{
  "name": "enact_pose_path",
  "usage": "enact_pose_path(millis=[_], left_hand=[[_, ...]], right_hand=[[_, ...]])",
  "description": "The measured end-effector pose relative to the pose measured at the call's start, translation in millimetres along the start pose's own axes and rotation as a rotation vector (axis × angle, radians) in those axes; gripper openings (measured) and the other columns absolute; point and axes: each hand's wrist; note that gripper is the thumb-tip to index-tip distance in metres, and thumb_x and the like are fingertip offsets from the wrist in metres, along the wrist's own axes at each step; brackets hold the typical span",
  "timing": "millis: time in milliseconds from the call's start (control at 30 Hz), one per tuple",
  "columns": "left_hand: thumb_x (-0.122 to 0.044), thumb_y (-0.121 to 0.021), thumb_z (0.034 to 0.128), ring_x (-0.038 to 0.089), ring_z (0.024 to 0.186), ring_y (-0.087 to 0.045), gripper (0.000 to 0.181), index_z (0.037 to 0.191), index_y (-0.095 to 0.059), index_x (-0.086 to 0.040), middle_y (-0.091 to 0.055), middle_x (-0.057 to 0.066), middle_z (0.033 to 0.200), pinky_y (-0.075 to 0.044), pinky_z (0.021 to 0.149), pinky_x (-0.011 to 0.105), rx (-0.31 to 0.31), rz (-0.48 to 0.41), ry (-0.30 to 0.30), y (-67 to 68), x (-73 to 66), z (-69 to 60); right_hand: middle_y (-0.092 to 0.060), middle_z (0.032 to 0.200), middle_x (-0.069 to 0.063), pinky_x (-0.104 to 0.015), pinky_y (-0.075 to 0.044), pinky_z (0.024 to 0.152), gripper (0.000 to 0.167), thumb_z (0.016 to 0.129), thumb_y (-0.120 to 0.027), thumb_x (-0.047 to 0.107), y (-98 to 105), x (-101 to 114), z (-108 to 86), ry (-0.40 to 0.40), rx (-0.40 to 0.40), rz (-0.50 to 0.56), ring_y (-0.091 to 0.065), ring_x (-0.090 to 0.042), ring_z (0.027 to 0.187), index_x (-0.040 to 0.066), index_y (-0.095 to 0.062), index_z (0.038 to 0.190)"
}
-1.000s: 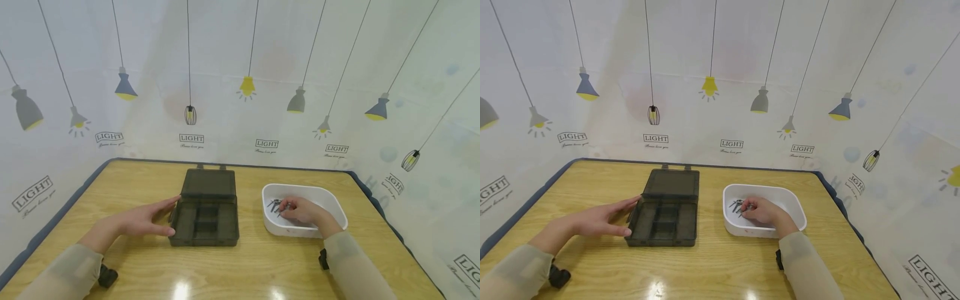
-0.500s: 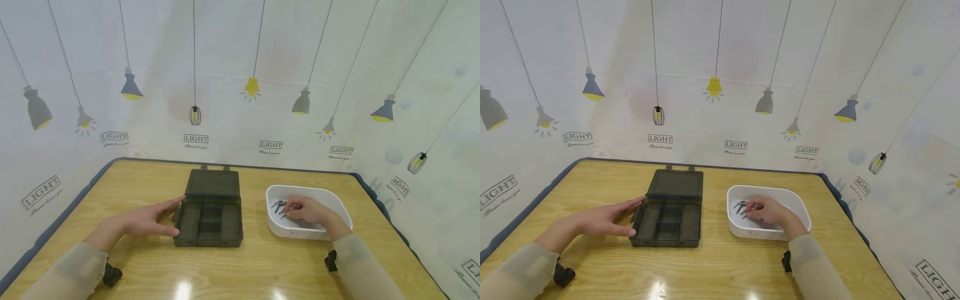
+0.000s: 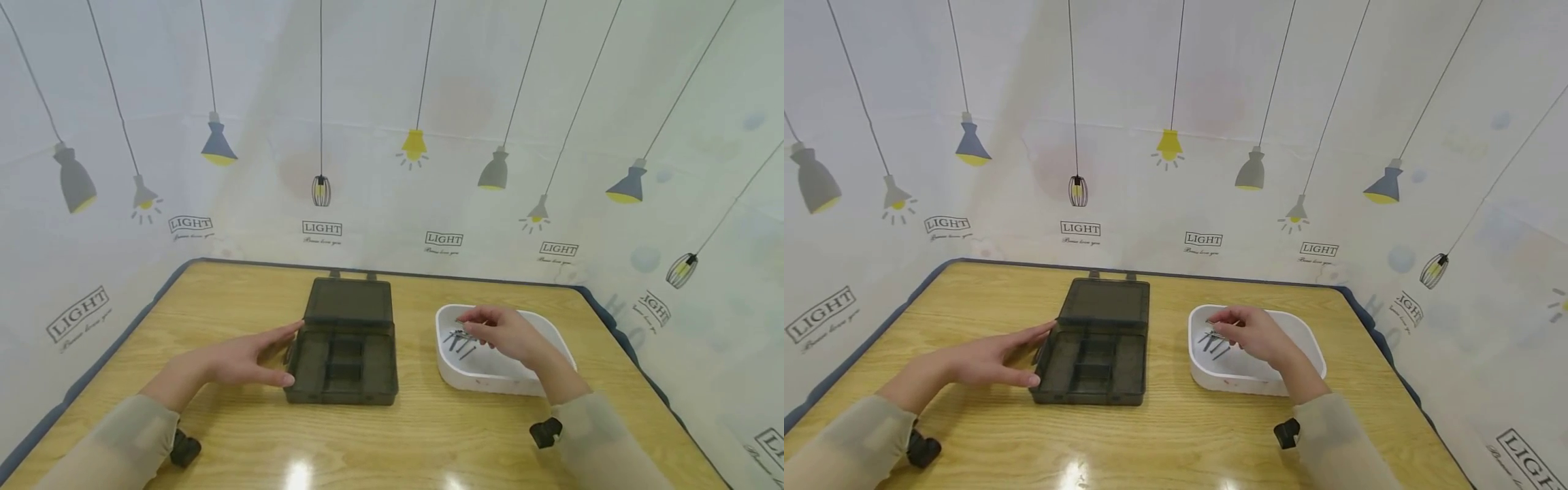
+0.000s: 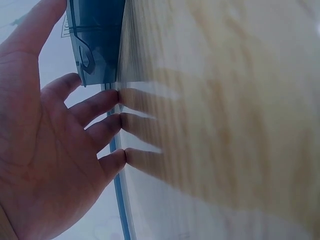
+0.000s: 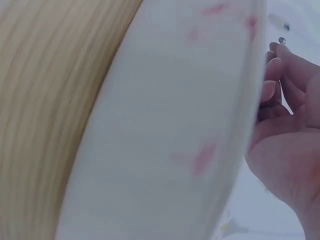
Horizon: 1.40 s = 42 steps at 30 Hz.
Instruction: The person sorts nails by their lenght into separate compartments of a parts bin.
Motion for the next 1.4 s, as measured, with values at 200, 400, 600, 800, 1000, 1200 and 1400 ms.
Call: enact_pose_path(millis=[200,400,600,800,1000,1200,1400], left_hand=[[-0.052,-0.079,0.1005,0.046,0.168,-0.026,0.108,0.179,-0.010,-0.022,-0.026,0.022,0.181,-0.023,0.133,0.070,0.000,0.007,-0.001,-0.4,1.7,0.4],[-0.052,-0.078,0.1003,0.045,0.168,-0.026,0.109,0.179,-0.010,-0.023,-0.026,0.020,0.181,-0.023,0.133,0.070,0.002,0.014,0.006,-0.5,2.4,1.0],[-0.053,-0.079,0.0999,0.045,0.168,-0.026,0.109,0.179,-0.010,-0.022,-0.026,0.020,0.182,-0.023,0.134,0.069,-0.003,0.014,0.006,0.6,-1.1,0.5],[-0.052,-0.078,0.1007,0.046,0.168,-0.025,0.109,0.179,-0.010,-0.021,-0.025,0.021,0.182,-0.024,0.133,0.070,0.001,0.010,0.004,2.0,-4.7,-1.4],[-0.051,-0.078,0.1008,0.046,0.168,-0.025,0.108,0.179,-0.010,-0.022,-0.024,0.021,0.182,-0.024,0.133,0.070,0.003,0.007,0.005,2.1,-5.1,-1.5],[-0.052,-0.078,0.1008,0.045,0.168,-0.025,0.108,0.179,-0.010,-0.023,-0.024,0.020,0.182,-0.024,0.134,0.069,0.000,0.009,0.005,0.3,-2.4,-0.7],[-0.052,-0.078,0.1007,0.045,0.168,-0.025,0.108,0.179,-0.010,-0.023,-0.024,0.020,0.182,-0.024,0.133,0.069,-0.004,0.007,0.006,-0.3,0.2,-1.2]], right_hand=[[-0.075,0.116,-0.016,-0.031,-0.059,0.074,0.024,0.110,-0.069,0.023,-26,31,5.1,0.144,0.025,-0.009,-0.067,-0.023,0.088,0.011,-0.078,0.129],[-0.076,0.116,-0.012,-0.037,-0.061,0.076,0.018,0.111,-0.068,0.024,-53,52,14.7,0.185,0.057,-0.046,-0.070,-0.022,0.087,0.016,-0.079,0.123],[-0.076,0.112,-0.019,-0.033,-0.057,0.065,0.018,0.110,-0.070,0.027,-72,60,22.0,0.179,0.099,-0.021,-0.074,-0.019,0.085,0.013,-0.077,0.119],[-0.075,0.108,-0.009,-0.033,-0.055,0.064,0.012,0.109,-0.072,0.024,-87,67,27.3,0.163,0.116,0.020,-0.076,-0.029,0.086,0.013,-0.076,0.113],[-0.075,0.106,-0.011,-0.029,-0.052,0.058,0.013,0.108,-0.071,0.019,-101,72,32.2,0.139,0.132,0.014,-0.076,-0.026,0.074,0.010,-0.074,0.117],[-0.075,0.105,-0.011,-0.028,-0.047,0.050,0.013,0.108,-0.070,0.016,-110,71,35.7,0.063,0.154,0.061,-0.074,-0.018,0.068,0.008,-0.073,0.119],[-0.074,0.105,-0.007,-0.034,-0.054,0.052,0.012,0.107,-0.071,0.015,-115,71,36.7,0.051,0.161,0.083,-0.075,-0.017,0.069,0.007,-0.072,0.117]])
Point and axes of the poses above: each hand's wrist, its own z-axis towards the middle knuckle, its own y-axis out of the back of the hand, x = y × z
